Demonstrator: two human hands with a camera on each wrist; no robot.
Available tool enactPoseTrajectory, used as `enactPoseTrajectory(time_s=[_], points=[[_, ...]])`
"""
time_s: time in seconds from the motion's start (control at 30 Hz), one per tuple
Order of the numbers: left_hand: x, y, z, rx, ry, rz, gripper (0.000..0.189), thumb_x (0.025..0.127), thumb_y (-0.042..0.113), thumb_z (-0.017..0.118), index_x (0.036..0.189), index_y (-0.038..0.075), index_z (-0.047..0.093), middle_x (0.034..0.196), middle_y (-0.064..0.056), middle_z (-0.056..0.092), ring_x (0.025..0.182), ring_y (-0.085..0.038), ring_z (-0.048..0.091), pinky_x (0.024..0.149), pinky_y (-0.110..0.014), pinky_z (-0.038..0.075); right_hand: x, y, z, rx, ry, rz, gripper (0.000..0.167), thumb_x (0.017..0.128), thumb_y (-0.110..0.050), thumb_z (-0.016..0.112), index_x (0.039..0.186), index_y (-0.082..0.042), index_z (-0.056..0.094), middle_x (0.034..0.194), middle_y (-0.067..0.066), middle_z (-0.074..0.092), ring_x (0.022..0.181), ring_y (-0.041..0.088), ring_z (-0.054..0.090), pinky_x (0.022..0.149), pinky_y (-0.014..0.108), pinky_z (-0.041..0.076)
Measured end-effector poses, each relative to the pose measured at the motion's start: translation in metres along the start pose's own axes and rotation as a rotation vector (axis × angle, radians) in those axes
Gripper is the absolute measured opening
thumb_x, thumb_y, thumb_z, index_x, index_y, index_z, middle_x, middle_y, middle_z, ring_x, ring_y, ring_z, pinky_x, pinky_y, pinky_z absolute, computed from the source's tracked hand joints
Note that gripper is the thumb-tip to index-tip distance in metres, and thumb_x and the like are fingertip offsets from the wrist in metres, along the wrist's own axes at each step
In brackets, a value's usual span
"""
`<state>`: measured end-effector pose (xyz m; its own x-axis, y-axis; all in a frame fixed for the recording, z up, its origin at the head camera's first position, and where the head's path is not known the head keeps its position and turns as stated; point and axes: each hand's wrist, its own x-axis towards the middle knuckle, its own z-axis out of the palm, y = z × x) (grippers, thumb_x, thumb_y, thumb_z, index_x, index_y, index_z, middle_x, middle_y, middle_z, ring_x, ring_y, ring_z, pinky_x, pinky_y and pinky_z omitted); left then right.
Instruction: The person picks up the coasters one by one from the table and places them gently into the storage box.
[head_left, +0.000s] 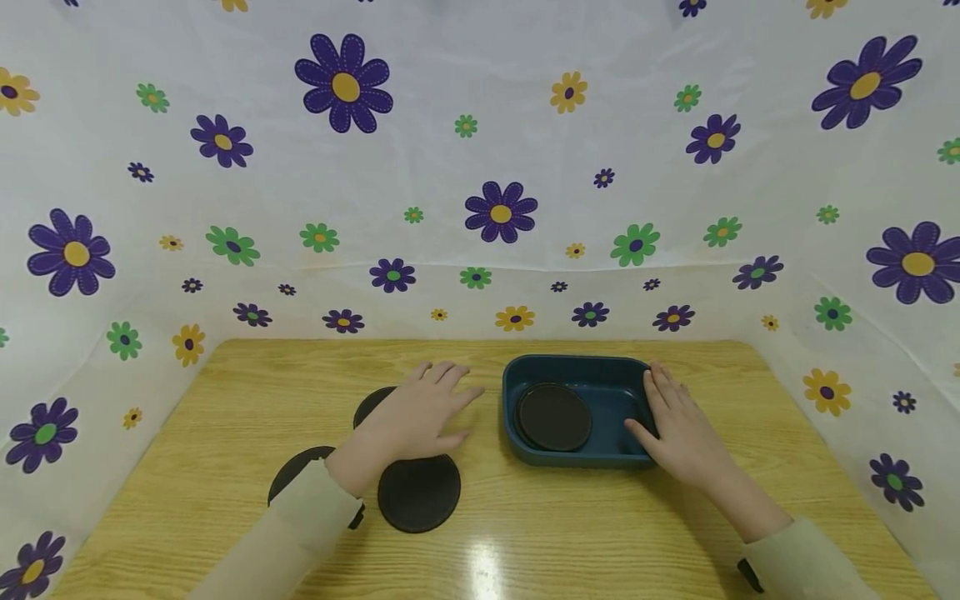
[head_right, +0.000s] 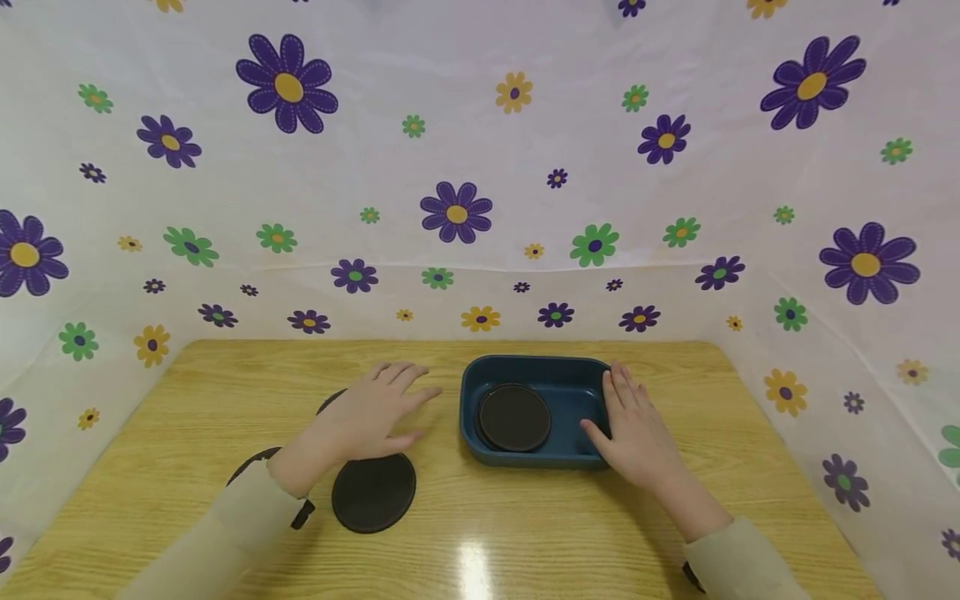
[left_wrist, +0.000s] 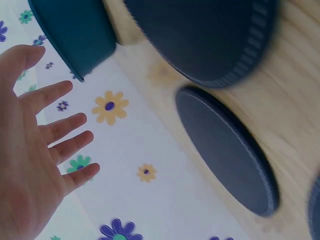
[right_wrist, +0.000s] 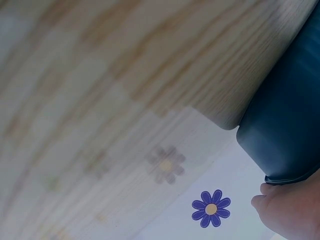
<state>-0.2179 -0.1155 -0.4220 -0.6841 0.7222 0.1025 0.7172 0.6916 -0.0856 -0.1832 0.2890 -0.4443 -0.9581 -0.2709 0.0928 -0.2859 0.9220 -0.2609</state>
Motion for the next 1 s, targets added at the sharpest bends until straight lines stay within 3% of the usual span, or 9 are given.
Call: enactPoseTrajectory(time_s=[0.53, 0.77, 1.0], points=[[-0.036, -0.043, 0.022, 0.002, -0.017, -0.056, 0.068, 0.098, 0.047, 0.070, 0.156, 0.017, 0.053, 0.158, -0.023, 0.047, 0.144, -0.043, 0.049, 0.114, -0.064, 0.044, 0.001, 0.003, 0.003, -0.006, 0.001, 0.002, 0.086, 0.106, -0.038, 0.060, 0.161, 0.017, 0.022, 0.173, 0.034, 0.013, 0.161, 0.052, 0.016, 0.128, 0.066, 0.019], [-0.044, -0.051, 0.031, -0.016, -0.104, -0.111, 0.077, 0.099, 0.052, 0.068, 0.163, 0.018, 0.043, 0.161, -0.026, 0.043, 0.147, -0.047, 0.045, 0.114, -0.067, 0.043, 0.000, 0.003, 0.003, -0.003, 0.007, 0.000, 0.087, 0.106, -0.039, 0.060, 0.161, 0.017, 0.022, 0.172, 0.035, 0.015, 0.160, 0.053, 0.016, 0.128, 0.067, 0.020], [-0.046, -0.050, 0.032, -0.024, -0.203, -0.176, 0.076, 0.100, 0.054, 0.067, 0.163, 0.020, 0.042, 0.162, -0.026, 0.041, 0.149, -0.049, 0.043, 0.115, -0.072, 0.040, 0.001, 0.000, 0.001, -0.006, -0.009, 0.010, 0.086, 0.107, -0.039, 0.059, 0.161, 0.016, 0.022, 0.173, 0.034, 0.015, 0.161, 0.052, 0.016, 0.129, 0.066, 0.019]])
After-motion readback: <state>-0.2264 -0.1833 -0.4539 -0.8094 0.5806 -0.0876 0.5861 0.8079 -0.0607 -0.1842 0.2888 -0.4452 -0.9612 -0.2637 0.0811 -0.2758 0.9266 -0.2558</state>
